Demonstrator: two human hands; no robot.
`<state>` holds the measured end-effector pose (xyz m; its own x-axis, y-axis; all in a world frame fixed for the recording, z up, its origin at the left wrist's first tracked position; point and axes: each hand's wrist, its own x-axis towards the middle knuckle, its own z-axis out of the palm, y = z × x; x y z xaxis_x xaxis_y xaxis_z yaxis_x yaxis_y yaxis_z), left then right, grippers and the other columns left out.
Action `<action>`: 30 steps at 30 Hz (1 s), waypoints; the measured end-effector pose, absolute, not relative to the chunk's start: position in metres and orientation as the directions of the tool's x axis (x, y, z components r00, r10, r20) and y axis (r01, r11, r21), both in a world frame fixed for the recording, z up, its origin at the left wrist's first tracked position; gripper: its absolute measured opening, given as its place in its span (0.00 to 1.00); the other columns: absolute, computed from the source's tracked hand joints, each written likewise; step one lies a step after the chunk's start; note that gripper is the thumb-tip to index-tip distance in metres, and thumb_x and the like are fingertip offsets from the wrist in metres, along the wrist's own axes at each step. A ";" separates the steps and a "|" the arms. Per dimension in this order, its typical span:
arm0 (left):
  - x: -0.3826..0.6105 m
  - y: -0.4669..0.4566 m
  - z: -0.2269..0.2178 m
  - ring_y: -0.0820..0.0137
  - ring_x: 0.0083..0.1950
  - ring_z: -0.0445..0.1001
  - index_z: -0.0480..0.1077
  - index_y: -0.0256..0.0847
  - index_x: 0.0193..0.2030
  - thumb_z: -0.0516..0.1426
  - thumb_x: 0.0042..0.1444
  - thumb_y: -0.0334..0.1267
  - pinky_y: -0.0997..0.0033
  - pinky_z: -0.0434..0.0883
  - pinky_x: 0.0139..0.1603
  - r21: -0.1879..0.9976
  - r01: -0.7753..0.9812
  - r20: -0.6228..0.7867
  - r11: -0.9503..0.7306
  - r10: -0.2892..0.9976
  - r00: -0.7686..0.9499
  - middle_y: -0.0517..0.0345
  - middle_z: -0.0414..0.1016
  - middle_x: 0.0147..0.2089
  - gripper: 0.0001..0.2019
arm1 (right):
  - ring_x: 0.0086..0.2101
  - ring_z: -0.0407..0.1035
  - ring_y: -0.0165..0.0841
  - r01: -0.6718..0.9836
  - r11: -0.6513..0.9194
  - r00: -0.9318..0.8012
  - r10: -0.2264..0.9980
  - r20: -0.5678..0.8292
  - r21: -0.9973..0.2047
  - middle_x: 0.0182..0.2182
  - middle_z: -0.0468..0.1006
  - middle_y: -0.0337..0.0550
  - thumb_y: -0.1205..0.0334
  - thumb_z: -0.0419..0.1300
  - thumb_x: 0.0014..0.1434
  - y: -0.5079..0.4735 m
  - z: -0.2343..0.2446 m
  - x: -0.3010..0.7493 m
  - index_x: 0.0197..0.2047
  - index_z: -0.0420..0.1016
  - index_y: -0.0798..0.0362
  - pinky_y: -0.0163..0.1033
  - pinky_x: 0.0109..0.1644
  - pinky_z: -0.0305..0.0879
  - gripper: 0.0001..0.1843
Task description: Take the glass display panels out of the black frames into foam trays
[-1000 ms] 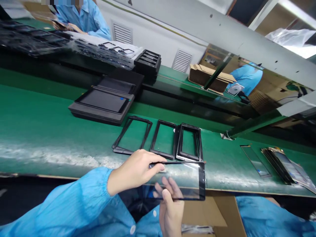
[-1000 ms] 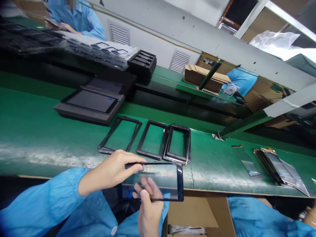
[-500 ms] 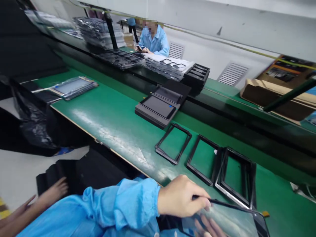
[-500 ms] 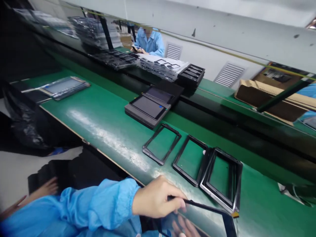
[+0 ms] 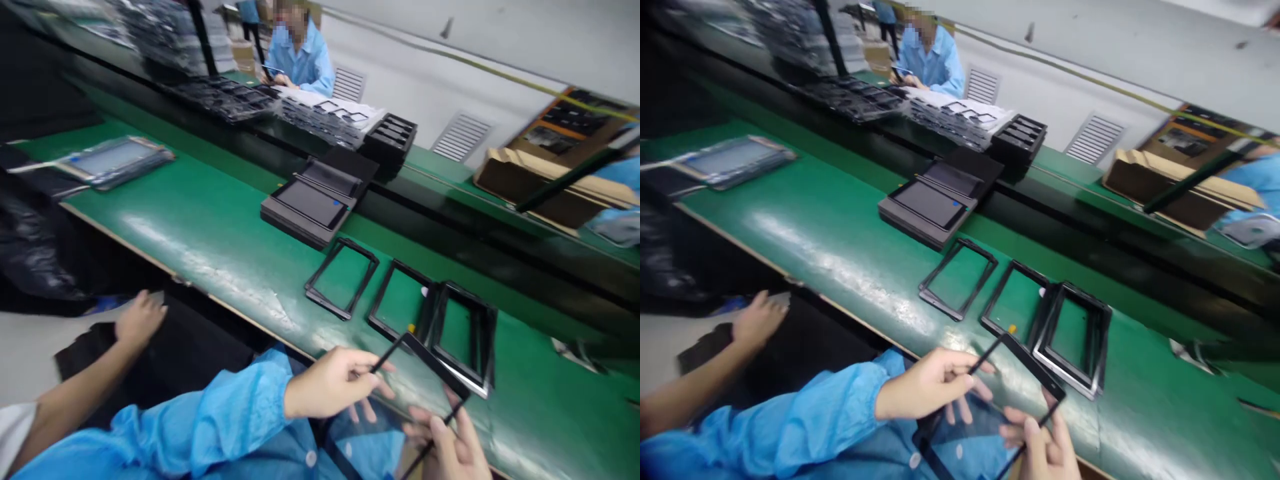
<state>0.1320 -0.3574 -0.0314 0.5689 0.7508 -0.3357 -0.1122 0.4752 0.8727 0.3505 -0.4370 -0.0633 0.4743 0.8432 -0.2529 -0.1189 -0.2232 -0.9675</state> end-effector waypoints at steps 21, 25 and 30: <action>0.116 -0.329 0.009 0.61 0.36 0.88 0.80 0.36 0.59 0.61 0.68 0.47 0.74 0.78 0.27 0.954 0.030 -0.277 0.300 0.833 0.479 0.39 0.88 0.50 0.20 | 0.20 0.80 0.40 -0.247 -0.097 0.455 0.867 -0.204 -0.964 0.26 0.88 0.49 0.48 0.74 0.60 -0.437 -0.036 0.313 0.53 0.84 0.53 0.36 0.21 0.72 0.23; 0.116 -0.331 0.008 0.61 0.36 0.88 0.81 0.36 0.58 0.59 0.69 0.46 0.73 0.79 0.29 0.952 0.069 -0.294 0.297 0.833 0.469 0.38 0.88 0.50 0.19 | 0.19 0.79 0.40 -0.244 -0.122 0.464 0.856 -0.226 -0.962 0.26 0.87 0.49 0.47 0.75 0.58 -0.439 -0.036 0.312 0.51 0.85 0.52 0.36 0.21 0.72 0.23; 0.113 -0.332 0.005 0.61 0.35 0.87 0.82 0.35 0.51 0.60 0.68 0.47 0.72 0.79 0.29 0.949 0.090 -0.309 0.302 0.834 0.457 0.37 0.88 0.50 0.17 | 0.18 0.78 0.39 -0.260 -0.141 0.475 0.843 -0.254 -0.955 0.25 0.87 0.47 0.47 0.75 0.56 -0.436 -0.036 0.310 0.51 0.86 0.51 0.36 0.20 0.71 0.24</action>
